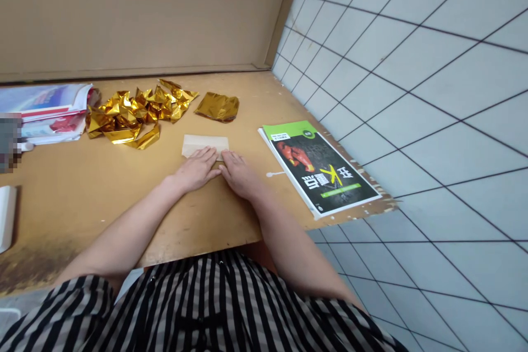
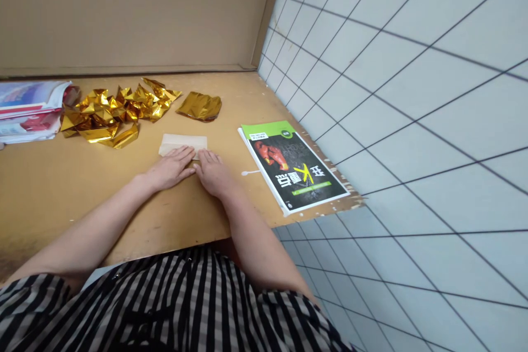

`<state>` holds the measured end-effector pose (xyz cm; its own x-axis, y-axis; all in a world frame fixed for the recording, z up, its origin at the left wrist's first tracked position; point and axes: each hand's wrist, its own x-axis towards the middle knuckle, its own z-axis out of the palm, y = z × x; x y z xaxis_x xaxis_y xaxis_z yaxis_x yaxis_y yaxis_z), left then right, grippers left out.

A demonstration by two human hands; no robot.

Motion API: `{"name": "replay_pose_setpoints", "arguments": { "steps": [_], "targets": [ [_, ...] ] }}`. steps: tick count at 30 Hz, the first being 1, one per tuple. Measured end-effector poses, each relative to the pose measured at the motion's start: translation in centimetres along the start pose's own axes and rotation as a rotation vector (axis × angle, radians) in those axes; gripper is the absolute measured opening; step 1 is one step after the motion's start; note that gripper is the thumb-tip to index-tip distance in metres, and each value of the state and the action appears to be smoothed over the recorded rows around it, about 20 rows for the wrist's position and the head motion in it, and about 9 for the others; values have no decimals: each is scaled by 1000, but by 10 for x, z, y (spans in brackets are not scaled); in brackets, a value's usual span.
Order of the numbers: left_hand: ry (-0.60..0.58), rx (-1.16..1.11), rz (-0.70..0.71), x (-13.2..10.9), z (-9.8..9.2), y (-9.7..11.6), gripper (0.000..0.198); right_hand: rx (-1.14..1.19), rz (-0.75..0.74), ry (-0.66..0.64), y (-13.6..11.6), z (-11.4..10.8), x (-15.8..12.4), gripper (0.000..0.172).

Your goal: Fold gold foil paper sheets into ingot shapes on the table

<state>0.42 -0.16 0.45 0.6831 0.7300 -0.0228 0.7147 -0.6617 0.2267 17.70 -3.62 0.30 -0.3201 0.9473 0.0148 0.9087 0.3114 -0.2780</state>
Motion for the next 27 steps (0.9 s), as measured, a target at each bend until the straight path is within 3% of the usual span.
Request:
{"name": "replay_pose_setpoints", "arguments": {
  "steps": [7,15,27],
  "targets": [
    [18,-48,23,-7,12,-24,62,-7,28,-15,-1,-2,-1,54],
    [139,-74,-102,-25,3,-55,51,-54,19,2,-3,-4,1,48],
    [383,-152,-198,3,-2,-66,12,-288,73,-90,-17,-33,30,30]
  ]
}}
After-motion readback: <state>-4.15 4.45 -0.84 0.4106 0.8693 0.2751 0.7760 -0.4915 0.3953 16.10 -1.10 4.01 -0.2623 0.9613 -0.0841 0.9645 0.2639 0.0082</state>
